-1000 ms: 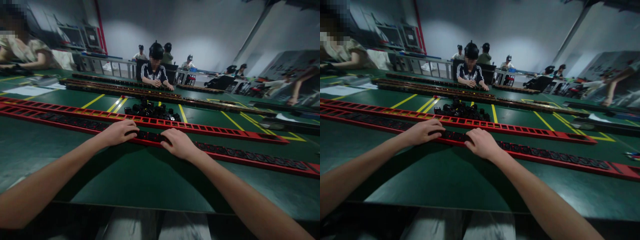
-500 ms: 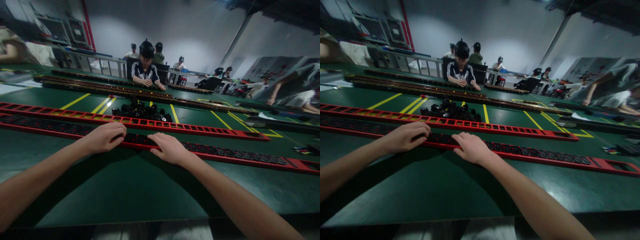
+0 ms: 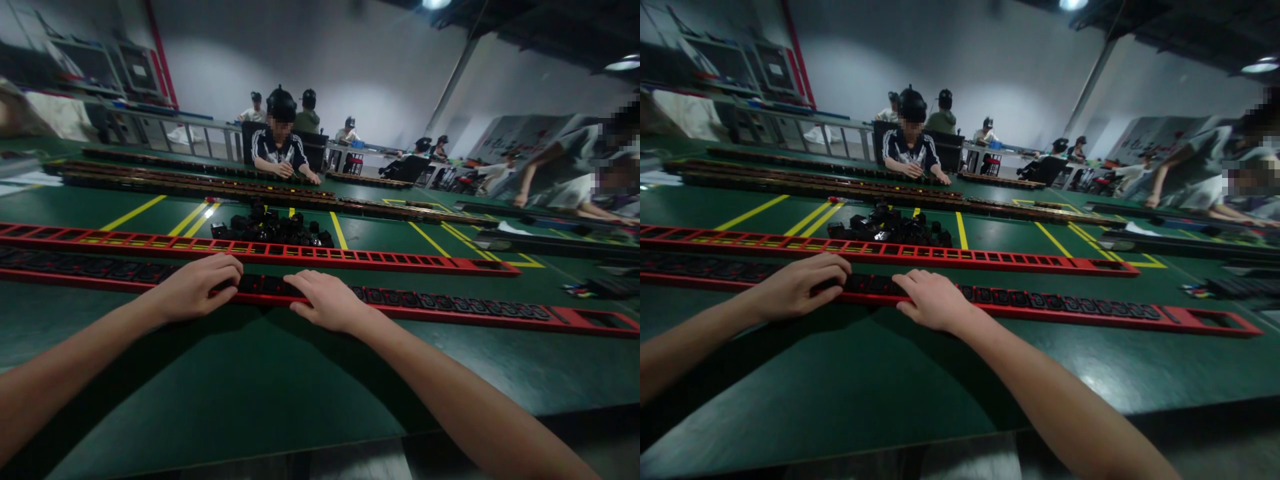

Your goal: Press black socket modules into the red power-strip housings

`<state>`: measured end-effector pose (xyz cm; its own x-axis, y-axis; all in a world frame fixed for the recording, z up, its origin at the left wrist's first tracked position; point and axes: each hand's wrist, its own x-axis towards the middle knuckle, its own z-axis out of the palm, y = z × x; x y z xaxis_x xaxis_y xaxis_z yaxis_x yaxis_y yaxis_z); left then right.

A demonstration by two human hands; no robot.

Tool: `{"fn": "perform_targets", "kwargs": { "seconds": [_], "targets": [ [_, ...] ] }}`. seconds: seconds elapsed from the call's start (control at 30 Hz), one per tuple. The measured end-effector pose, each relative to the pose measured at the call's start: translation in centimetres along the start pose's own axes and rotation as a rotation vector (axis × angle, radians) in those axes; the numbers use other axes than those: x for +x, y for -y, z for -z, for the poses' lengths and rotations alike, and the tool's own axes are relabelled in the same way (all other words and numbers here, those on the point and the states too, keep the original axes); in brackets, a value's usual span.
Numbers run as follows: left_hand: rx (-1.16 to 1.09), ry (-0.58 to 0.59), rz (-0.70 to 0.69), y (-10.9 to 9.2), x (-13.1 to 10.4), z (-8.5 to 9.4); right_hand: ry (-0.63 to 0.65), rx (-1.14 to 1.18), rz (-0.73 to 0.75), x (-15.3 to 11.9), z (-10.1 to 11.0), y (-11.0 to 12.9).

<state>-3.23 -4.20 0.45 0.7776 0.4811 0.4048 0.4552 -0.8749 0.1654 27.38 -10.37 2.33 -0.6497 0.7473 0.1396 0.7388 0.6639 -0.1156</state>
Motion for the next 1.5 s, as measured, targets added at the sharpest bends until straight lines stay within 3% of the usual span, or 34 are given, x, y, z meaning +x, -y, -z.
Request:
{"fn": "perform_targets", "kwargs": {
  "seconds": [0.83,1.5],
  "targets": [
    [-0.054,-0.024,0.129,-0.09,0.3,0.36,0.001,0.041,-0.037,-0.01,0.33,0.16],
    [-0.071,0.003,0.104,0.32,-0.01,0.18,-0.006,0.032,-0.028,0.03,0.11,0.02]
  ]
}}
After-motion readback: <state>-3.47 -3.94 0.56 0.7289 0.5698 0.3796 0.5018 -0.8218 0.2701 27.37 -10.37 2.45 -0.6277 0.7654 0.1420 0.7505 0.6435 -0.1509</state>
